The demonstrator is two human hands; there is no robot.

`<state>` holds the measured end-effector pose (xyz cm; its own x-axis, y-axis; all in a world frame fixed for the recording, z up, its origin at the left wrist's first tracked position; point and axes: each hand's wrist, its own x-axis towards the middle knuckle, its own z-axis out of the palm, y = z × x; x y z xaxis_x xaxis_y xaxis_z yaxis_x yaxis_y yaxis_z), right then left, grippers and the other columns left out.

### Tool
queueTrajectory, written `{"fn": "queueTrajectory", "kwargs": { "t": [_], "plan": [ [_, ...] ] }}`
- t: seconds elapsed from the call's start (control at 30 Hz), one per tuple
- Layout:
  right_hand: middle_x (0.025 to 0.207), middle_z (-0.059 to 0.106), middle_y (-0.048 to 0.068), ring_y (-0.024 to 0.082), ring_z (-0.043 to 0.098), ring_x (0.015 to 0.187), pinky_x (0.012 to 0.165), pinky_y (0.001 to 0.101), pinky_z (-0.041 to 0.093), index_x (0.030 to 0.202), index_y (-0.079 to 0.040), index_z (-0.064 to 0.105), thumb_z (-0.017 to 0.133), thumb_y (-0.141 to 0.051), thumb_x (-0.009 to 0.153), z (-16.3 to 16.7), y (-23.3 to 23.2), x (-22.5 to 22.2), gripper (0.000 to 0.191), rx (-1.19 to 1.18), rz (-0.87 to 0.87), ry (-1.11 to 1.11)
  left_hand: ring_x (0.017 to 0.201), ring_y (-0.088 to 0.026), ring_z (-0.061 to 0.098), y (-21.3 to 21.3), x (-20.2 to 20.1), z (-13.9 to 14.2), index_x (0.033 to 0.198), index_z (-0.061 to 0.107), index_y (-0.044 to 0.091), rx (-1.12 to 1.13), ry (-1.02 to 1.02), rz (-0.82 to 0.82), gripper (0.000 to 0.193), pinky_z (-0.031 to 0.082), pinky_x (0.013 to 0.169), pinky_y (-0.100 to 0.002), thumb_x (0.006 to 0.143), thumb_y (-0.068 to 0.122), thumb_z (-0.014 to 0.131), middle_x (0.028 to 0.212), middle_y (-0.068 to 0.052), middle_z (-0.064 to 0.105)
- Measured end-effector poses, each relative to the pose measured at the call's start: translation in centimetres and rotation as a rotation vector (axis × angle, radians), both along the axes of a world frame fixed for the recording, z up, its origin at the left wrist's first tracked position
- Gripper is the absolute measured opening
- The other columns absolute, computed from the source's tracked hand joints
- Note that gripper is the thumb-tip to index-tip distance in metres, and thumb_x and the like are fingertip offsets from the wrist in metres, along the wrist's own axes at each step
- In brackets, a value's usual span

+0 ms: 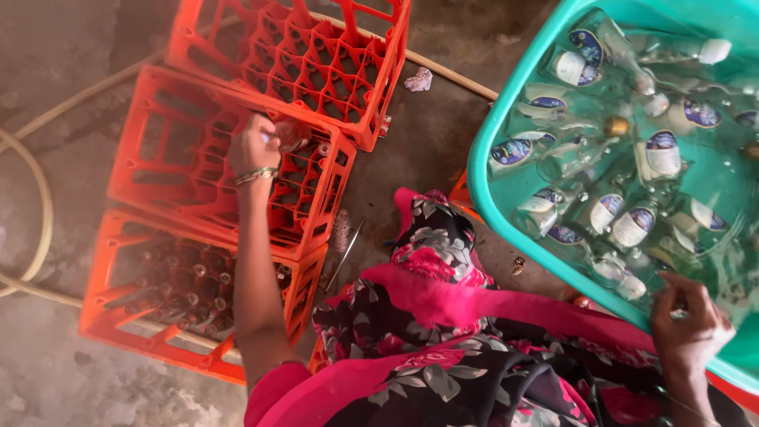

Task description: The person washes glass bottles by hand in a green tub filled with water. They pick up each bottle, rinse it, and place it into an orange crate. The process is repeated for multiple bottles.

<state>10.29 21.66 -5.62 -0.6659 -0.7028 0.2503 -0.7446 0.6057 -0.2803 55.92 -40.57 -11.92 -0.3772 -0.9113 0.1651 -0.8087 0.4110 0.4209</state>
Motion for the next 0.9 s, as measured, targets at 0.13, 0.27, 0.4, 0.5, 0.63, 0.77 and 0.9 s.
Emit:
{"fn": "queueTrajectory", "kwargs": {
  "t": [0.13, 0.27, 0.4, 0.5, 0.63, 0.77, 0.9],
  "plan": [
    [0.097, 0.074, 0.005, 0.014, 0.073, 0.087, 0.083, 0.0261, 0.057, 0.108, -0.012, 0.071, 0.067, -0.005, 0.109, 1.5, -1.6, 0.8, 0.008, -0.076, -0.034, -0.014, 0.089, -0.038, 0.07, -1.0, -2.5, -4.5, 0.104, 0.064, 0.011, 0.019, -0.075, -0.018, 0.028, 0.053, 0.073, -0.05, 0.081, 0.008, 0.08, 0.094, -0.014, 0.072],
    [0.096, 0.074, 0.006, 0.006, 0.067, 0.081, 0.075, 0.0251, 0.053, 0.122, -0.009, 0.073, 0.065, -0.02, 0.105, 4.2, -4.8, -0.3, 0.022, -0.171, -0.223, -0.561, 0.092, -0.037, 0.07, -1.9, -6.0, -4.7, 0.108, 0.064, 0.011, 0.091, -0.171, 0.006, 0.029, 0.053, 0.076, -0.049, 0.084, 0.009, 0.08, 0.099, -0.015, 0.071],
    [0.102, 0.076, 0.012, 0.021, 0.074, 0.088, 0.077, 0.0347, 0.056, 0.12, -0.011, 0.072, 0.07, -0.025, 0.097, 4.9, -11.0, -2.8, 0.027, 0.072, -0.089, -0.449, 0.096, -0.036, 0.069, -2.1, -6.1, -2.8, 0.112, 0.063, 0.01, 0.142, -0.265, 0.066, 0.031, 0.053, 0.079, -0.048, 0.086, 0.011, 0.079, 0.104, -0.015, 0.07],
    [0.116, 0.073, 0.009, 0.032, 0.072, 0.097, 0.081, 0.042, 0.056, 0.124, -0.013, 0.07, 0.07, -0.028, 0.099, 3.5, -16.5, -4.4, 0.029, 0.078, 0.057, -0.394, 0.099, -0.035, 0.069, -1.3, -5.9, -1.0, 0.115, 0.062, 0.009, 0.181, -0.299, 0.072, 0.032, 0.053, 0.081, -0.047, 0.087, 0.012, 0.079, 0.107, -0.015, 0.069],
    [0.109, 0.073, 0.009, 0.032, 0.073, 0.094, 0.079, 0.0435, 0.058, 0.118, -0.016, 0.067, 0.068, -0.026, 0.095, 1.1, -21.7, -6.1, 0.025, -0.015, 0.076, -0.227, 0.102, -0.034, 0.068, 0.1, -7.1, 0.8, 0.118, 0.062, 0.009, 0.261, -0.308, 0.019, 0.033, 0.053, 0.085, -0.046, 0.09, 0.014, 0.078, 0.112, -0.016, 0.068],
    [0.099, 0.074, 0.013, 0.038, 0.07, 0.091, 0.074, 0.0493, 0.055, 0.122, -0.014, 0.064, 0.066, -0.024, 0.095, -0.3, -23.5, -7.3, 0.029, -0.003, -0.087, -0.218, 0.106, -0.033, 0.067, 1.0, -8.4, 1.8, 0.122, 0.061, 0.008, 0.354, -0.318, -0.039, 0.035, 0.053, 0.088, -0.045, 0.092, 0.016, 0.077, 0.117, -0.016, 0.067],
    [0.093, 0.073, 0.018, 0.041, 0.07, 0.09, 0.075, 0.0539, 0.054, 0.127, -0.014, 0.062, 0.066, -0.029, 0.094, 0.0, -24.2, -7.7, 0.036, 0.113, -0.131, -0.217, 0.11, -0.032, 0.067, 1.5, -8.7, 1.6, 0.125, 0.06, 0.007, 0.395, -0.325, -0.049, 0.037, 0.053, 0.091, -0.044, 0.094, 0.017, 0.077, 0.122, -0.017, 0.066]
  ]
}}
